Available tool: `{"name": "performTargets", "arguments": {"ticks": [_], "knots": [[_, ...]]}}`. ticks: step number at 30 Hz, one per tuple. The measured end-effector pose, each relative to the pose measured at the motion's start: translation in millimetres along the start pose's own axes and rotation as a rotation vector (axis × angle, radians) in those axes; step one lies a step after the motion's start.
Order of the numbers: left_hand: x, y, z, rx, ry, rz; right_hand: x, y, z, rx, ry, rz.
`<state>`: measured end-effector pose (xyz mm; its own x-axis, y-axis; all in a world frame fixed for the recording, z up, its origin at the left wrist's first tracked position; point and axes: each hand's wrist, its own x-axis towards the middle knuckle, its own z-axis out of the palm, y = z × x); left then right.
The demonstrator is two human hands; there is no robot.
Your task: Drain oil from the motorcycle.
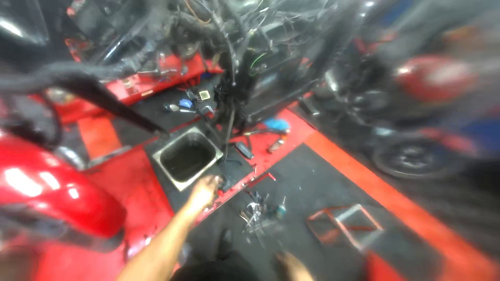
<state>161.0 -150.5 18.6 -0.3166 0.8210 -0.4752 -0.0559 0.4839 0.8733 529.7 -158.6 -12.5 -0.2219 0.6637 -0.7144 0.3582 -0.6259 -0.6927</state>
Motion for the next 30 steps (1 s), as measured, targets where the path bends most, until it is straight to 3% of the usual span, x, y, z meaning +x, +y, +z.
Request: {"name": "performTargets", "arguments": {"ticks": [3, 6, 9, 13, 18, 20, 23, 30], "knots": [[-32, 4, -9, 0.371, 0.075, 0.045, 69, -55, 63, -0.091, -0.145, -0.081], [-62, 22, -16, 0.543, 0.108, 0.068, 106, -131, 132, 0.089, -0.277, -0.204], [-80, 27, -14, 0.626, 0.129, 0.071, 114, -196, 178, 0.154, -0.216, -0.23], [-91, 23, -2, 0.69, 0.129, 0.017, 111, -272, 196, 0.444, -0.378, -0.289], [-99, 19, 16, 0.702, 0.11, -0.002, 133, -384, 197, 0.619, -0.301, -0.399], [-100, 21, 19, 0.725, 0.103, -0.009, 138, -390, 193, 0.609, -0.34, -0.409], [-96, 17, 22, 0.736, 0.098, -0.008, 138, -359, 198, 0.55, -0.39, -0.499], [-89, 5, 11, 0.742, 0.091, -0.021, 106, -310, 205, 0.536, -0.319, -0.489]]}}
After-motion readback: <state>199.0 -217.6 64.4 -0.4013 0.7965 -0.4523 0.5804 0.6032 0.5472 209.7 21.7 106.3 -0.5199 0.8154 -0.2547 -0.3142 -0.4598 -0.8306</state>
